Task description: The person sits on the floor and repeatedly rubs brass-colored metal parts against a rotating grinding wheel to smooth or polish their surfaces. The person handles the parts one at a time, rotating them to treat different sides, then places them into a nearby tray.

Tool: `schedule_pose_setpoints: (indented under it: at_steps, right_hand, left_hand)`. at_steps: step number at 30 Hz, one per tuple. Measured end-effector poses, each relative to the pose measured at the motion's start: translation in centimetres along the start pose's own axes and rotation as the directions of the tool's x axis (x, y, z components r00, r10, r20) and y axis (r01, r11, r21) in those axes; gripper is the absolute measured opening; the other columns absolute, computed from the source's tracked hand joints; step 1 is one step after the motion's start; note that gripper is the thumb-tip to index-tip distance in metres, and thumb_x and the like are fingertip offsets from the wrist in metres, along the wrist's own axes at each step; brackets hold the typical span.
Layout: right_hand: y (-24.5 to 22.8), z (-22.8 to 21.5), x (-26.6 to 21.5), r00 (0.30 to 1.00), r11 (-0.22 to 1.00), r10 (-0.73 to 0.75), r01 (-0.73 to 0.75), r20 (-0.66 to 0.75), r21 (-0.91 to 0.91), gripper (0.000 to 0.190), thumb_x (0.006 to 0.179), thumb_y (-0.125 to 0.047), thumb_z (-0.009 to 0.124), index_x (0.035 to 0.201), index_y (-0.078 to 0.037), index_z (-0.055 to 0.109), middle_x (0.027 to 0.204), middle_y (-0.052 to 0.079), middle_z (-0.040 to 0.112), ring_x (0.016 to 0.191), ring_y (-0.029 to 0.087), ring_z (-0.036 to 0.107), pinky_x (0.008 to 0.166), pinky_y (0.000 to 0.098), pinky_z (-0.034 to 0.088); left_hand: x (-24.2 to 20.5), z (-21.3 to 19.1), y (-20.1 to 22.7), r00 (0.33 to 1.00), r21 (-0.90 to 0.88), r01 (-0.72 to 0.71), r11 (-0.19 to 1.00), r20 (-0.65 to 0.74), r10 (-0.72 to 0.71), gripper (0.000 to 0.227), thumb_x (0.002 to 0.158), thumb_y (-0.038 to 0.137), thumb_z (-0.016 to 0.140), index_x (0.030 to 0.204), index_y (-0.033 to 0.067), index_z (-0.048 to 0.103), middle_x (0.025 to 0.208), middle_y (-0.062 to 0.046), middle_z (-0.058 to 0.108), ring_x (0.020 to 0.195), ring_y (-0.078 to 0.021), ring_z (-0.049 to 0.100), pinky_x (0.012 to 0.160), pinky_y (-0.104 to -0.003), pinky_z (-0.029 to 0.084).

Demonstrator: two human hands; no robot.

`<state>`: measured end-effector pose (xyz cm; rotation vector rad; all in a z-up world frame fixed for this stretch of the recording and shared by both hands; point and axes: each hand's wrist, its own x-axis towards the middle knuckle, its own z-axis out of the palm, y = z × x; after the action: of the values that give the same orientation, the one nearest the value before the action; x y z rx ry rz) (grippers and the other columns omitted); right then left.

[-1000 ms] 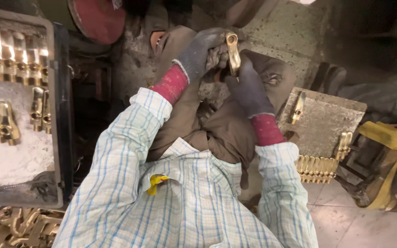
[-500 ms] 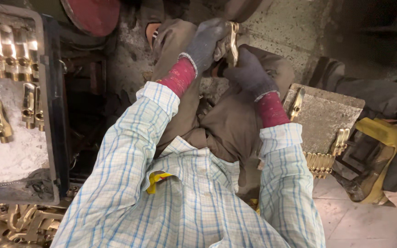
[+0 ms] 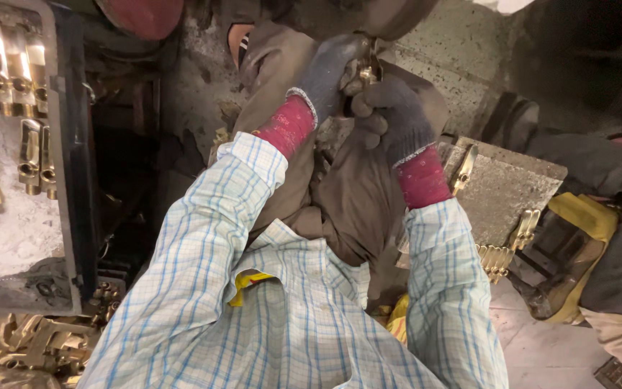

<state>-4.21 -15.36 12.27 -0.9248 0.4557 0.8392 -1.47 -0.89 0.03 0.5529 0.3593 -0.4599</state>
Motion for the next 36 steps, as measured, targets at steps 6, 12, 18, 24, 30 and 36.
schedule_pose_setpoints:
  at_steps: [6, 12, 18, 24, 30, 36]
  right_hand:
    - [-0.4, 1.8, 0.2, 0.998, 0.979, -0.004, 0.018, -0.068, 0.203, 0.021, 0.099, -0.014, 0.054, 0.112, 0.002, 0.059, 0.088, 0.003, 0.053, 0.058, 0.008, 0.039, 0.052, 0.0259, 0.033]
    - [-1.3, 1.5, 2.7, 0.991, 0.934, 0.039, 0.009, -0.125, 0.357, 0.013, 0.095, -0.016, 0.055, 0.101, -0.004, 0.055, 0.085, 0.008, 0.055, 0.054, 0.011, 0.040, 0.048, 0.0276, 0.034]
    - [-0.7, 2.3, 0.9, 0.987, 0.995, 0.091, -0.086, -0.130, 0.049, 0.018, 0.093, -0.015, 0.060, 0.096, 0.001, 0.065, 0.082, 0.007, 0.063, 0.060, 0.014, 0.056, 0.055, 0.0278, 0.046]
    - [2.4, 3.9, -2.3, 0.991, 0.846, -0.053, -0.019, -0.119, -0.533, 0.007, 0.086, -0.004, 0.068, 0.091, -0.002, 0.063, 0.074, 0.006, 0.063, 0.058, 0.014, 0.062, 0.051, 0.0276, 0.049]
    - [2.0, 2.8, -1.2, 0.817, 0.429, -0.450, 0.552, 0.360, -0.715, 0.007, 0.093, -0.002, 0.063, 0.086, -0.001, 0.064, 0.083, 0.005, 0.060, 0.066, 0.012, 0.056, 0.055, 0.0263, 0.043]
    - [1.1, 2.8, 1.3, 0.987, 0.997, -0.026, 0.014, -0.157, -0.073, 0.020, 0.092, -0.012, 0.057, 0.072, -0.005, 0.056, 0.056, 0.001, 0.044, 0.043, 0.012, 0.040, 0.040, 0.0303, 0.034]
  left_hand:
    - [0.8, -1.9, -1.9, 0.986, 0.009, -0.020, 1.000, -0.167, 0.021, 0.033, 0.102, 0.020, 0.064, 0.126, -0.0025, 0.062, 0.113, -0.015, 0.058, 0.100, -0.0261, 0.057, 0.087, -0.040, 0.052]
    - [2.6, -6.6, -3.4, 0.763, 0.888, -0.459, 0.022, 0.381, 0.523, 0.038, 0.099, 0.008, 0.059, 0.137, 0.0092, 0.058, 0.129, -0.023, 0.061, 0.118, -0.0399, 0.061, 0.101, -0.044, 0.052]
    - [2.2, -5.4, -1.0, 0.986, 0.021, 0.148, 0.989, -0.077, -0.146, 0.032, 0.107, 0.024, 0.070, 0.100, -0.0043, 0.057, 0.077, -0.012, 0.054, 0.063, -0.0284, 0.051, 0.056, -0.046, 0.044]
    - [-4.2, -0.1, 3.5, 0.999, 0.492, -0.049, 0.869, 0.042, 0.033, 0.025, 0.094, 0.017, 0.062, 0.109, -0.0004, 0.071, 0.069, -0.001, 0.064, 0.051, -0.0080, 0.054, 0.044, -0.028, 0.042]
    - [-3.8, 2.3, 5.9, 0.990, 0.274, -0.057, 0.960, 0.139, 0.019, 0.024, 0.098, 0.016, 0.053, 0.098, -0.0002, 0.071, 0.067, -0.003, 0.063, 0.043, -0.0068, 0.051, 0.039, -0.026, 0.040]
    - [-0.4, 0.1, 2.2, 0.999, -0.030, -0.036, 0.999, -0.039, 0.035, 0.015, 0.104, 0.014, 0.058, 0.101, 0.0022, 0.068, 0.081, -0.004, 0.059, 0.068, -0.0123, 0.054, 0.056, -0.030, 0.045]
